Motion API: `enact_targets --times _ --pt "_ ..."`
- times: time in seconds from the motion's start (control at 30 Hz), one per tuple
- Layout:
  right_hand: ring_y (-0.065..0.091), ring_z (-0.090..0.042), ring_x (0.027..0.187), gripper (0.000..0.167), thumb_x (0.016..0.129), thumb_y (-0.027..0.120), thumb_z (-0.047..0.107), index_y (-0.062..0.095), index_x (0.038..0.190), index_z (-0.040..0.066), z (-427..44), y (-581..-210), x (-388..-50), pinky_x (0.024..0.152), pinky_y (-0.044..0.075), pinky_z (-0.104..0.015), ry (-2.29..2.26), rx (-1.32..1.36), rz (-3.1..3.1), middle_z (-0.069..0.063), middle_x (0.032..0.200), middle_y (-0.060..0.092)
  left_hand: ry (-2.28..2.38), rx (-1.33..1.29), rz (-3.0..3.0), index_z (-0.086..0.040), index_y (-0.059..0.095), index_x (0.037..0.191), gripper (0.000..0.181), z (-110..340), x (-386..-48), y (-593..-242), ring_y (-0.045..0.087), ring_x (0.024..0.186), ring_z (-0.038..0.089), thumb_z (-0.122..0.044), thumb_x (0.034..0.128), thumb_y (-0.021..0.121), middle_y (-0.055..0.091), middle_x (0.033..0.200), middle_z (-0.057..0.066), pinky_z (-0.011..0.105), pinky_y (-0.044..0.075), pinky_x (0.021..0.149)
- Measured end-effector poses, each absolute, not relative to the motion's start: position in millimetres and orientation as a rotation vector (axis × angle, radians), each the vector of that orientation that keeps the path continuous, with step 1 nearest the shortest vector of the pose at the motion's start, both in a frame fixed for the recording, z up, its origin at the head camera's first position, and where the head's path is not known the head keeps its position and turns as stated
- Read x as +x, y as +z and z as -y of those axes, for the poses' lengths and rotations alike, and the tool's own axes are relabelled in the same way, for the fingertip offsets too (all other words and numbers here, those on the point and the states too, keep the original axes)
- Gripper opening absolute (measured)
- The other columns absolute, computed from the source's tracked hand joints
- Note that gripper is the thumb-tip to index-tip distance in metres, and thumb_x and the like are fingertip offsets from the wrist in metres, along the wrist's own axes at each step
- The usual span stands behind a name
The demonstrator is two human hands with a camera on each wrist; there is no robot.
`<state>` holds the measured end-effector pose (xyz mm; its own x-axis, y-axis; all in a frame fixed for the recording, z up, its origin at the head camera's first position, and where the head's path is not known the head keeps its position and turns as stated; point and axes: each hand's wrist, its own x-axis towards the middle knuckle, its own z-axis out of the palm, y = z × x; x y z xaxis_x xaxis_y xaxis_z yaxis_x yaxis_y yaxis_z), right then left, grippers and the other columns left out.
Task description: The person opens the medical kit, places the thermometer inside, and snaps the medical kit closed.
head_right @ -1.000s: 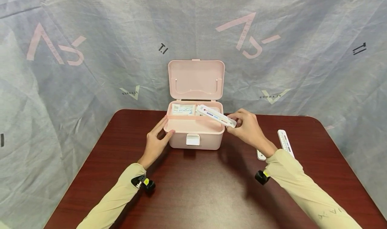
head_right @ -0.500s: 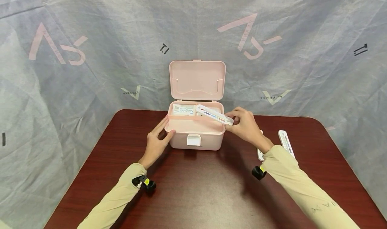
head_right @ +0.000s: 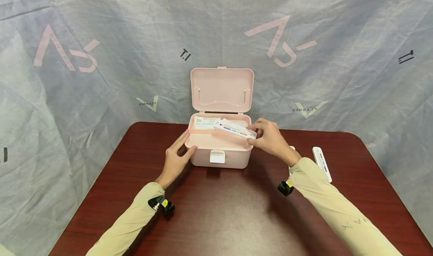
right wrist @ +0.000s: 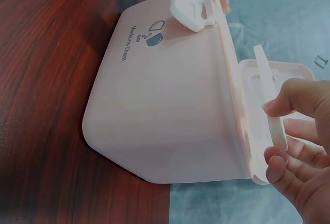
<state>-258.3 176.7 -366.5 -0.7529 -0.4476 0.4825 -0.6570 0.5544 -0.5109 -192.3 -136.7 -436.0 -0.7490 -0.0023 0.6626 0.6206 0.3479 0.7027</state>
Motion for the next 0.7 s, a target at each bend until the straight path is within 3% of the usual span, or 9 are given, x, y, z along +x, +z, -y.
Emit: enact_targets --times 0.2,0.4,0.7 --pt "0.053 -0.017 0.062 0.031 0.067 0.079 -0.001 0.073 0.097 0.0 -172.4 -368.6 -262.6 0.051 0.04 -0.018 1.034 0.96 2.506 -0.006 0.086 0.062 -1.403 -0.515 2.07 0.011 0.05 0.13 0.054 136.0 -188.6 -428.5 0.044 0.126 0.039 -0.002 0.0821 0.072 0.047 0.136 0.026 0.044 0.043 0.096" --pt "0.052 -0.015 0.06 0.031 0.068 0.079 -0.001 0.072 0.098 0.0 -166.4 -368.8 -266.4 0.054 0.045 -0.02 1.039 0.996 2.531 -0.005 0.085 0.061 -1.391 -0.511 2.079 0.011 0.05 0.13 0.054 136.3 -188.3 -427.1 0.044 0.126 0.039 -0.002 0.0819 0.072 0.047 0.136 0.025 0.043 0.042 0.099" --pt "0.052 -0.015 0.059 0.032 0.067 0.078 -0.004 0.072 0.099 -0.001 -159.3 -367.7 -271.9 0.053 0.043 -0.021 1.043 1.018 2.553 -0.006 0.084 0.06 -1.387 -0.513 2.079 0.012 0.05 0.129 0.054 135.3 -187.8 -427.2 0.045 0.125 0.04 -0.001 0.0818 0.072 0.048 0.136 0.025 0.044 0.042 0.098"
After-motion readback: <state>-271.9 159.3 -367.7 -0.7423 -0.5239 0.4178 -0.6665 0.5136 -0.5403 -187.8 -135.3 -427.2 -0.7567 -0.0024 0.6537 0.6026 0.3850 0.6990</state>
